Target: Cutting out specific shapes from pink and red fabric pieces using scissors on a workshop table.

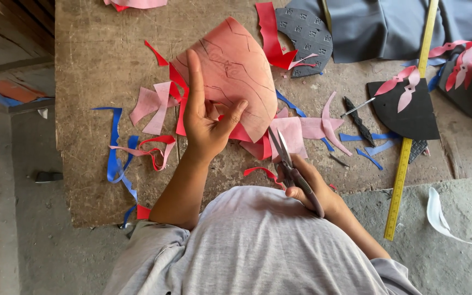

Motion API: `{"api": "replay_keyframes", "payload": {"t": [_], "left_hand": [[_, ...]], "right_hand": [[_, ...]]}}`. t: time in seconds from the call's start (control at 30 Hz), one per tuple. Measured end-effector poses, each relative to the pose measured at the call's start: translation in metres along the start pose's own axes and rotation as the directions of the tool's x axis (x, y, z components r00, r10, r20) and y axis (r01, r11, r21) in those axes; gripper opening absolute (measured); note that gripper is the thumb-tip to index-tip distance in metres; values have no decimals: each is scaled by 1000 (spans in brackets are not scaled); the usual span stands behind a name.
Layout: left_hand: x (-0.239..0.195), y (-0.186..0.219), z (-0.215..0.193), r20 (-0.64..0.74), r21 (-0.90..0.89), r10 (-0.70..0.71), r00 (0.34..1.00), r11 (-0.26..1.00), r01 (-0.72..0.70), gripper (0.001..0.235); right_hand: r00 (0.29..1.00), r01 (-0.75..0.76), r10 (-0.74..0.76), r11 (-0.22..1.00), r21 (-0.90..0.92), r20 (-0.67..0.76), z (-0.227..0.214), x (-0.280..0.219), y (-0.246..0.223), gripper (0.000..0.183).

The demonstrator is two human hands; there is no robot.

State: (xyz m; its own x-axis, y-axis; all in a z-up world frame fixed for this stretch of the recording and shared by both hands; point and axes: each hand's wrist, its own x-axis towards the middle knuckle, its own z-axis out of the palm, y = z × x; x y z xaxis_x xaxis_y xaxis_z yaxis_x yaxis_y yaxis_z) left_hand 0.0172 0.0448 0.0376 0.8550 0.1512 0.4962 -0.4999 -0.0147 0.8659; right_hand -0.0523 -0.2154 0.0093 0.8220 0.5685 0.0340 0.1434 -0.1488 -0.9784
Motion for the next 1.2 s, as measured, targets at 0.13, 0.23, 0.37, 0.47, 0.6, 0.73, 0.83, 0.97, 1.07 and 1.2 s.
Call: {"api": "replay_keyframes", "payload": {"t": [0.13,0.23,0.37,0.47,0.6,0.73,0.83,0.97,1.07,1.2], "left_hand": [[-6,-11,5,54,115,38,998,992,-44,99],[-7,-26,18,57,-135,157,986,980,-148,98],[-6,-16,18,62,-124,170,984,979,-161,97],[-4,-12,17,44,-98,174,984,981,-169,97],[-4,-12,19,52,-96,181,982,980,-176,96],[-3,-15,20,61,-114,178,982,979,-170,94],[-3,-17,21,66,-114,175,982,979,-167,95],[1,-13,18,78,-122,164,983,981,-153,95],[3,-7,16,89,-114,146,985,984,-136,95],[5,-13,14,151,-114,131,980,987,-115,94]], "right_hand": [[996,73,-74,997,-36,-41,0,7,-10,95],[976,165,-166,986,-25,-142,-1,13,25,94],[972,171,-174,985,-34,-161,1,13,29,95],[967,200,-206,978,-56,-148,-1,12,34,96],[965,205,-214,976,-70,-153,-1,10,36,93],[965,192,-201,979,-63,-167,-2,10,41,91],[963,191,-199,980,-61,-181,0,8,39,88],[961,193,-209,976,-99,-183,2,5,35,81],[955,193,-210,976,-97,-208,4,4,35,75],[950,209,-231,970,-120,-212,3,10,23,66]]}}
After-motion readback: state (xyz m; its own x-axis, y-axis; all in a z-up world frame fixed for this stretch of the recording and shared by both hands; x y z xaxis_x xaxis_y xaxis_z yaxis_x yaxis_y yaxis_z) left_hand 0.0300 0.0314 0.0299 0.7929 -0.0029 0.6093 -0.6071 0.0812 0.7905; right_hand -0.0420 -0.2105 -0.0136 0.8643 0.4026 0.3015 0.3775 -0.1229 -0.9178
